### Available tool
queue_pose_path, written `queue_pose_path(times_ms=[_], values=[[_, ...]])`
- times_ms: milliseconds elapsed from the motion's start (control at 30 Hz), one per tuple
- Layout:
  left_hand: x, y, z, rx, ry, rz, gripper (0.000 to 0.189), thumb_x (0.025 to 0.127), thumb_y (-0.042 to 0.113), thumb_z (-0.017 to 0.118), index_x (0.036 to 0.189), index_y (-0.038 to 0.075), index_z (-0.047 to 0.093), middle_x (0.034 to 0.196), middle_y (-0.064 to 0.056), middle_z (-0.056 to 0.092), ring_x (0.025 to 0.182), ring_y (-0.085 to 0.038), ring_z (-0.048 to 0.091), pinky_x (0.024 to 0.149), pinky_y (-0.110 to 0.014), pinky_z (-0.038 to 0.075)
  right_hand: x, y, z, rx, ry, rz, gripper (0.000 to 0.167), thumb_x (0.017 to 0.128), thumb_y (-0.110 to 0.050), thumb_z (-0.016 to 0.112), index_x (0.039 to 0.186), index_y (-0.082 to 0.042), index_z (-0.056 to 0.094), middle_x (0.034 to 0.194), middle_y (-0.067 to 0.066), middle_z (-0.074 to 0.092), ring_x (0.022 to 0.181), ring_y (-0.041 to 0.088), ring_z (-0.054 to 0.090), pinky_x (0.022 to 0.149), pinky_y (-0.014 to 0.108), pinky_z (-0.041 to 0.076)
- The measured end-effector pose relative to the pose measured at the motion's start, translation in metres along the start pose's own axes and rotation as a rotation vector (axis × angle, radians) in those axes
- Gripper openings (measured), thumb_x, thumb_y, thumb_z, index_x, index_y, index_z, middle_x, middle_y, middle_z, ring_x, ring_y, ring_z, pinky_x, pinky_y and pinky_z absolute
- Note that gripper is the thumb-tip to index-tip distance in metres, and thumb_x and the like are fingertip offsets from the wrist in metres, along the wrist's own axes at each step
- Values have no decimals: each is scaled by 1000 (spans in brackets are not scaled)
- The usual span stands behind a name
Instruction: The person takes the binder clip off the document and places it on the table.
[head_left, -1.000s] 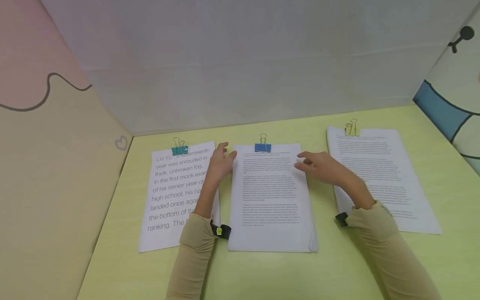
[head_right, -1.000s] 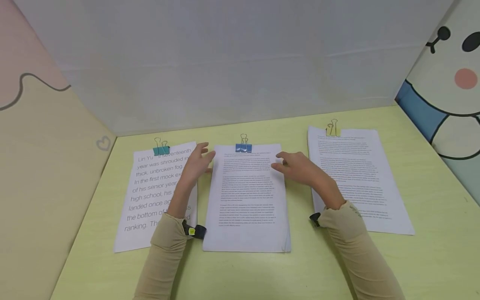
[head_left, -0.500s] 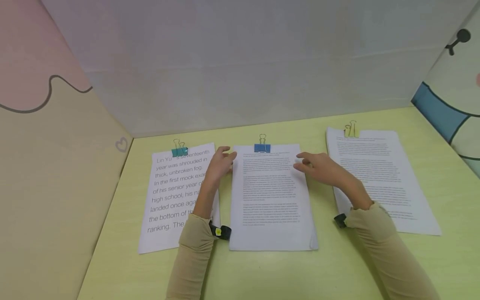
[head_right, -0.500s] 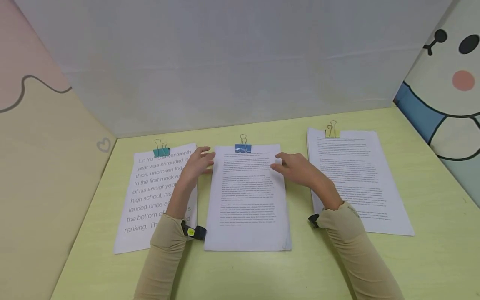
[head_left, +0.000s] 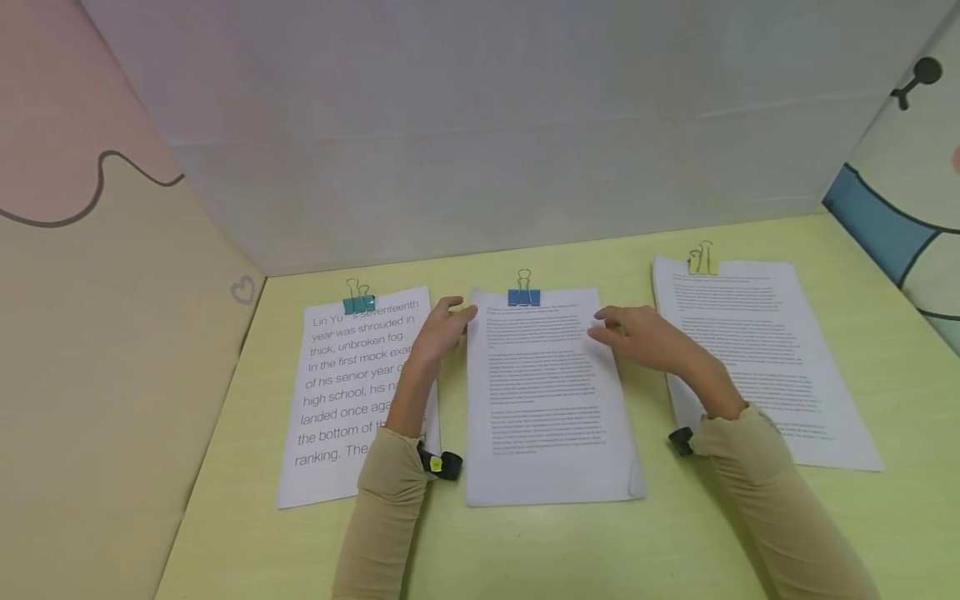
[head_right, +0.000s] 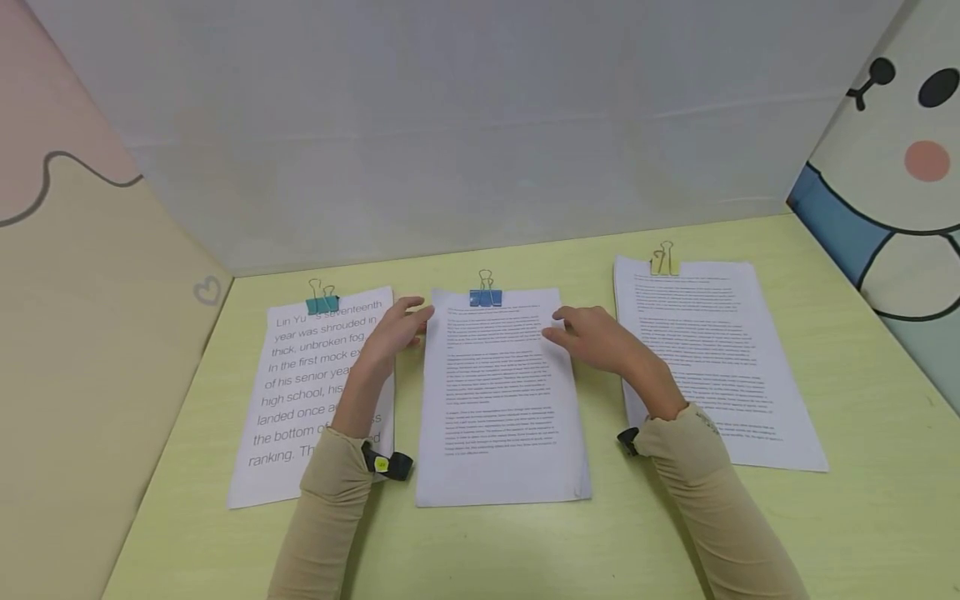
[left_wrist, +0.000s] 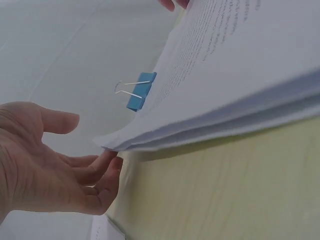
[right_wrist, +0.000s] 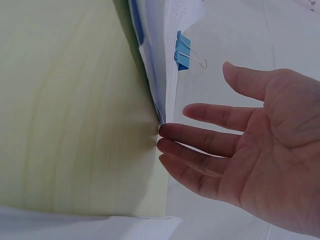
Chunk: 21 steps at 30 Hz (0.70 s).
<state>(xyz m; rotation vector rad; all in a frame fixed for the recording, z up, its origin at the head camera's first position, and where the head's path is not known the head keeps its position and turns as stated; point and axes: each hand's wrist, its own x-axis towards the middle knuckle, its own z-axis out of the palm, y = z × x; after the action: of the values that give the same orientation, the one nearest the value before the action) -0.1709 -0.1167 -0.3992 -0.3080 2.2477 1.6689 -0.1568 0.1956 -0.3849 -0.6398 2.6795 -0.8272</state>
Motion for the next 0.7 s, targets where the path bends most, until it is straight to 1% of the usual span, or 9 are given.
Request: queue_pose_path(times_ms=[133,267,333,400,500,533,633,700], values=[[1,-2,2,34,-55,26,54,108,26,53,154,1,43,142,-20,55,124,-32,57,107,-45,44,0,0,0,3,-2,1,45,108,-26,57,132,12,60,126,30,66,117,43,64,97,59,49],[2,-3,5,58,-118,45,46,108,19,53,150,1,48,134,-19,60,109,-29,62,95,-40,49,1,-1,0,7,-3,5,44,108,-25,56,133,12,60,128,30,65,119,45,63,98,59,49],[1,-4,6,69,-132,52,45,107,17,53,149,1,49,131,-20,60,104,-28,63,90,-38,49,1,0,0,9,-3,8,44,108,-24,56,133,12,60,129,30,65,120,45,62,99,59,48],[1,-4,7,79,-134,55,45,107,16,53,149,0,49,131,-20,60,103,-28,63,89,-37,49,1,0,0,6,-1,4,44,108,-24,56,132,12,60,128,30,65,119,45,63,99,59,49],[2,-5,9,109,-101,87,45,105,13,53,148,-1,50,135,-21,59,113,-31,61,97,-41,47,1,0,1,4,1,3,44,108,-24,56,132,12,60,128,30,65,119,45,63,99,59,49],[3,-5,9,122,-77,105,44,105,12,54,146,-2,52,136,-22,59,115,-32,60,99,-43,47,0,0,1,3,1,1,44,108,-25,56,132,12,60,128,30,65,119,45,63,99,59,48],[3,-5,10,190,17,155,42,102,11,56,142,-3,58,148,-22,52,137,-36,48,113,-50,37,0,-1,1,2,1,-2,44,108,-25,56,131,12,61,128,30,65,119,44,63,98,59,49],[3,-5,10,222,69,176,40,101,12,58,138,-3,61,152,-22,49,145,-38,40,117,-53,31,0,0,0,-3,2,-5,44,108,-25,56,130,12,61,127,30,66,118,44,63,98,59,49]])
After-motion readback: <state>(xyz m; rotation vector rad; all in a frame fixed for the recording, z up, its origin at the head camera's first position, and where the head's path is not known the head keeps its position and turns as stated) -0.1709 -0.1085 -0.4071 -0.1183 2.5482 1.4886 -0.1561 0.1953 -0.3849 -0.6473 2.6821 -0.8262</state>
